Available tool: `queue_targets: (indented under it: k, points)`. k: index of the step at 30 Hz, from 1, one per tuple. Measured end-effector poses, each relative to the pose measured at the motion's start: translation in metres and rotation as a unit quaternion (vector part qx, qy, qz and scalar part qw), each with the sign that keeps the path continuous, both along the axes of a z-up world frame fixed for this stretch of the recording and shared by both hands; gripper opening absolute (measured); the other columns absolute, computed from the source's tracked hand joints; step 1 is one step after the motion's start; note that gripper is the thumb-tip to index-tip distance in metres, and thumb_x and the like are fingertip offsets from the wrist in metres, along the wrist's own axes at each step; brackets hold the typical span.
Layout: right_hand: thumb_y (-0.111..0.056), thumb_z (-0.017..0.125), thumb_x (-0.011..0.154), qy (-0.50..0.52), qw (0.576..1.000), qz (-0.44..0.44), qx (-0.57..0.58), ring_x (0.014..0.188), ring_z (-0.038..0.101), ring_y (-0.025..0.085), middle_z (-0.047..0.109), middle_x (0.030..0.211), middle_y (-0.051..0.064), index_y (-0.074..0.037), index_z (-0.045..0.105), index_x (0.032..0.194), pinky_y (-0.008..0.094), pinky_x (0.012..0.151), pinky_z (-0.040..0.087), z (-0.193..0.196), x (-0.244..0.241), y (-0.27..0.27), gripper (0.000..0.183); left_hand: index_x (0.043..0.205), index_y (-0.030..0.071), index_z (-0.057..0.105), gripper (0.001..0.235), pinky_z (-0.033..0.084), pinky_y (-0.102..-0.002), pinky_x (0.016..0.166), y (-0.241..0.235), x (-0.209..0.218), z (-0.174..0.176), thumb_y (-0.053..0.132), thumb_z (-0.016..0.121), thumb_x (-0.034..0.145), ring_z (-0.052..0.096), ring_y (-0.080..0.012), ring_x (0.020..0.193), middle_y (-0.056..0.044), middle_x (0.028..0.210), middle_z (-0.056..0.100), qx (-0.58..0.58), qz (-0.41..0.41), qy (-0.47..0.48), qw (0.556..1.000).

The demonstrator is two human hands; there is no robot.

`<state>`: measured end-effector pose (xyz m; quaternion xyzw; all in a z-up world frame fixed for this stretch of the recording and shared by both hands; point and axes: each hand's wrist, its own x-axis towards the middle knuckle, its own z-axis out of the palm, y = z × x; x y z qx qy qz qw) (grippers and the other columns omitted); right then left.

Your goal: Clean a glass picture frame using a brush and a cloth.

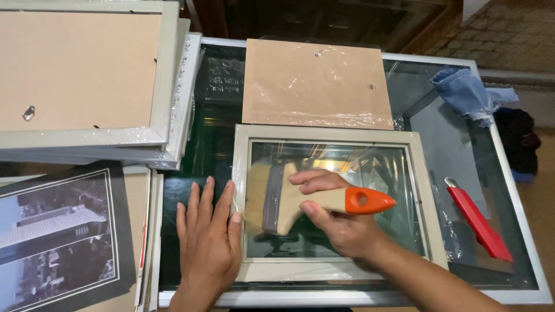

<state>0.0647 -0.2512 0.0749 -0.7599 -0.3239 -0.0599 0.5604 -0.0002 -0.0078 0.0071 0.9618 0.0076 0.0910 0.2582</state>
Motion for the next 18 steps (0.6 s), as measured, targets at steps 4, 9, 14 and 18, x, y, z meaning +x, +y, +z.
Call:
queue_targets:
  k: [4, 9, 14, 18]
  points:
    - [-0.014, 0.06, 0.1, 0.048, 0.998, 0.031, -0.003, 0.119, 0.067, 0.028, 0.067, 0.12, 0.015, -0.007, 0.06, 0.114, 0.045, 0.109, 0.053, 0.002, 0.012, -0.015, 0.016, 0.157, 0.024, 0.043, 0.057, 0.012, -0.059, 0.122, 0.004, -0.001, -0.005, 0.036, 0.04, 0.102, 0.022, -0.0371, 0.156, -0.011, 0.167, 0.035, 0.017, 0.001, 0.001, 1.0]
    - [-0.019, 0.06, 0.093, 0.155, 0.961, -0.035, -0.228, 0.117, 0.073, 0.025, 0.074, 0.121, 0.01, -0.008, 0.069, 0.108, 0.039, 0.1, 0.063, 0.056, 0.014, -0.116, 0.021, 0.158, 0.026, 0.043, 0.056, 0.009, -0.058, 0.122, 0.004, 0.002, -0.009, 0.04, 0.035, 0.104, 0.02, -0.0355, 0.156, -0.009, 0.168, 0.033, 0.015, 0.002, 0.024, 1.0]
    - [-0.026, 0.069, 0.089, 0.21, 0.909, -0.123, -0.337, 0.11, 0.079, 0.013, 0.082, 0.113, 0.001, -0.013, 0.075, 0.097, 0.027, 0.099, 0.054, 0.079, 0.008, -0.152, 0.016, 0.162, 0.029, 0.034, 0.06, 0.006, -0.058, 0.122, 0.004, 0.003, -0.008, 0.04, 0.035, 0.103, 0.016, -0.0357, 0.156, -0.01, 0.168, 0.03, 0.038, -0.002, 0.053, 0.998]
    - [-0.036, 0.072, 0.085, 0.286, 0.805, -0.202, -0.48, 0.104, 0.082, 0.008, 0.085, 0.116, -0.011, -0.022, 0.078, 0.102, 0.025, 0.095, 0.056, 0.106, 0.019, -0.14, 0.024, 0.155, 0.039, 0.047, 0.06, 0.011, -0.062, 0.121, 0.004, -0.001, -0.01, 0.025, 0.05, 0.097, 0.02, -0.0399, 0.157, -0.014, 0.168, 0.032, 0.042, -0.018, 0.019, 0.999]
